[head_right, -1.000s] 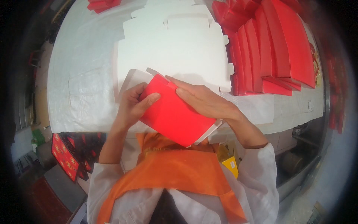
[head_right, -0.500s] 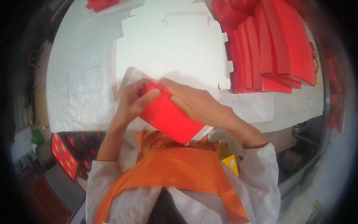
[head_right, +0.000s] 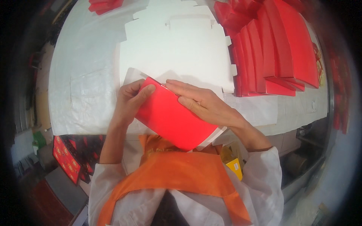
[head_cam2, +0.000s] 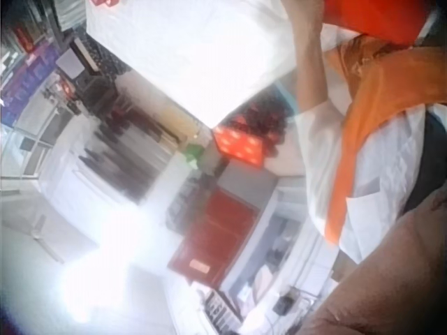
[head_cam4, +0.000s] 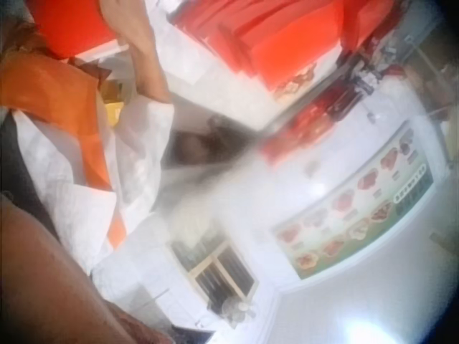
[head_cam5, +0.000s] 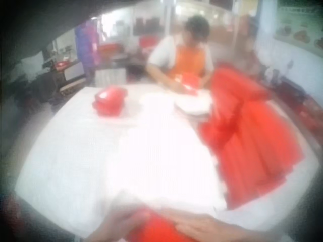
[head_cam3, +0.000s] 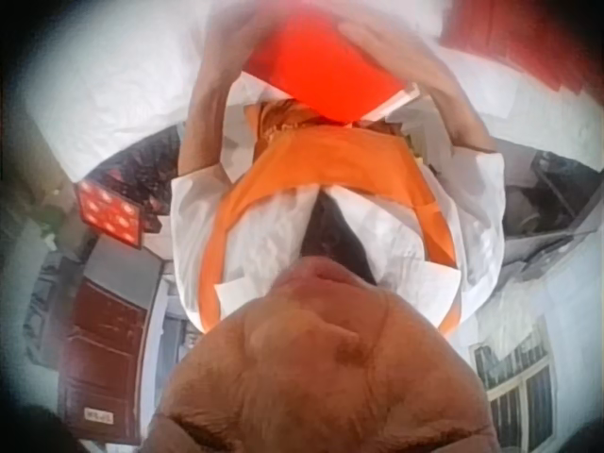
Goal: The person assembles small red boxes by hand. They pick up a white flat-folded cardboard piece, fold it into a box shape, and then insert a red rectangular insert into the white box. The person repeats this process continuously, stacking the finished boxes on the table.
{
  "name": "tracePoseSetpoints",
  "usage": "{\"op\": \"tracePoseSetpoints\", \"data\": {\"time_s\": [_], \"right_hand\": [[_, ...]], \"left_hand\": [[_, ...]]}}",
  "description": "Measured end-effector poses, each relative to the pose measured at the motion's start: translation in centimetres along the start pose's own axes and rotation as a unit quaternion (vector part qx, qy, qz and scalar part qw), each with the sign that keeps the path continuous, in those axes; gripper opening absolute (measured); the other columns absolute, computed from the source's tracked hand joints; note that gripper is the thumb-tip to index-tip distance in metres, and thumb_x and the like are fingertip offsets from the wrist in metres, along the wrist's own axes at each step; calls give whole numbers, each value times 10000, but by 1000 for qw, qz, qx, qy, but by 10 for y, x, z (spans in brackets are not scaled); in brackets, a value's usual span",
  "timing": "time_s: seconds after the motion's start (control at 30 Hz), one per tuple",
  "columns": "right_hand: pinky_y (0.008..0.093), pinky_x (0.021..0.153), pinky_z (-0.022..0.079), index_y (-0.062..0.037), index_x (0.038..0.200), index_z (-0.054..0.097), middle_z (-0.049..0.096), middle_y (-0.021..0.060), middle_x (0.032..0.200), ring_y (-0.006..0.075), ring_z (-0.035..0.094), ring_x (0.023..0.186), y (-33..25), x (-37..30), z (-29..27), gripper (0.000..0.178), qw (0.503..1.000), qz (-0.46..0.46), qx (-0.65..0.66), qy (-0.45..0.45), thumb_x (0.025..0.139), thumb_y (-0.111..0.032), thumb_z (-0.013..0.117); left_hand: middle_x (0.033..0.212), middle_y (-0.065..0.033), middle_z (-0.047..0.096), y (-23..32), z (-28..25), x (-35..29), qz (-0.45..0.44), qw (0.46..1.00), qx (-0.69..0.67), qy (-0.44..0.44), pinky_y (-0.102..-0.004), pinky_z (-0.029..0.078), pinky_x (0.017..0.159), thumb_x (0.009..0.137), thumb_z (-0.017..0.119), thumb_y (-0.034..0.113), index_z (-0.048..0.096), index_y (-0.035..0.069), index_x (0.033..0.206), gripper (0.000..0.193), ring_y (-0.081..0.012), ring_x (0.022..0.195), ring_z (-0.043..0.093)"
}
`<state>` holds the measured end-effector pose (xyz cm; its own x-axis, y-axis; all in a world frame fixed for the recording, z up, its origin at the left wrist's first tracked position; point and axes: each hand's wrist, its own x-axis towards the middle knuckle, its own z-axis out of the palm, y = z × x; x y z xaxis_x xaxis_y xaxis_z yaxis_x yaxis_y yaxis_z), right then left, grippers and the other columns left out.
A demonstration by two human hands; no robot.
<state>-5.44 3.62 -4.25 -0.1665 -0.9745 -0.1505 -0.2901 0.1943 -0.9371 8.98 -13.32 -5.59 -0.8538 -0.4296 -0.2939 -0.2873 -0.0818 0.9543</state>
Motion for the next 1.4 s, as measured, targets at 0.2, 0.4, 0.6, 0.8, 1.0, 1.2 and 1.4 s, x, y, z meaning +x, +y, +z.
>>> {"op": "tracePoseSetpoints", "data": {"time_s": [0.2,0.4,0.6,0.8,1.0,1.2,1.4], "right_hand": [[318,1021,253,-34,1253,429,344,152,1349,262,311,1259,-5,-2,4,377,999,18,28,-14,898,-149,376],[316,1017,258,-53,1252,444,338,140,1356,259,310,1259,-9,0,2,381,987,92,128,-22,898,-180,389],[323,1015,265,-38,1291,373,316,147,1364,260,299,1264,-6,-2,1,464,988,68,126,-49,873,-226,447],[328,1028,237,-43,1378,110,199,165,1404,259,227,1294,-11,-11,-20,828,988,47,67,-128,785,-270,641],[334,991,281,-49,1384,67,290,217,1348,299,321,1239,9,-6,16,664,1000,3,-3,27,819,-43,415],[247,656,409,-29,1382,63,451,182,1215,125,461,671,20,26,27,600,967,7,87,238,834,-14,307],[261,603,415,-2,1372,75,494,171,1133,132,456,596,-1,52,42,549,942,25,132,306,856,-18,263]], "left_hand": [[717,27,588,-7,1,-1,21,1000,-15,-8,-175,413,599,844,571,171,627,11,824,170,-33,664,507],[701,32,570,-9,2,3,48,999,4,-9,-174,409,597,848,564,164,619,14,805,165,-31,657,491],[699,27,561,-1,0,5,79,996,35,-10,-183,415,600,849,558,163,610,18,797,163,-38,651,487],[676,6,565,28,-48,21,108,986,110,58,-197,426,585,825,583,233,610,9,772,232,-66,625,510],[682,-14,580,71,-55,63,142,955,249,81,-228,445,599,817,586,250,611,12,826,239,-83,630,540],[954,-100,550,53,0,10,345,901,109,239,-256,423,769,815,567,71,566,-2,945,150,-142,908,528],[1194,-84,437,-6,69,-14,3,903,-403,149,-295,360,927,869,490,69,427,28,1163,303,-160,1058,452]]}}
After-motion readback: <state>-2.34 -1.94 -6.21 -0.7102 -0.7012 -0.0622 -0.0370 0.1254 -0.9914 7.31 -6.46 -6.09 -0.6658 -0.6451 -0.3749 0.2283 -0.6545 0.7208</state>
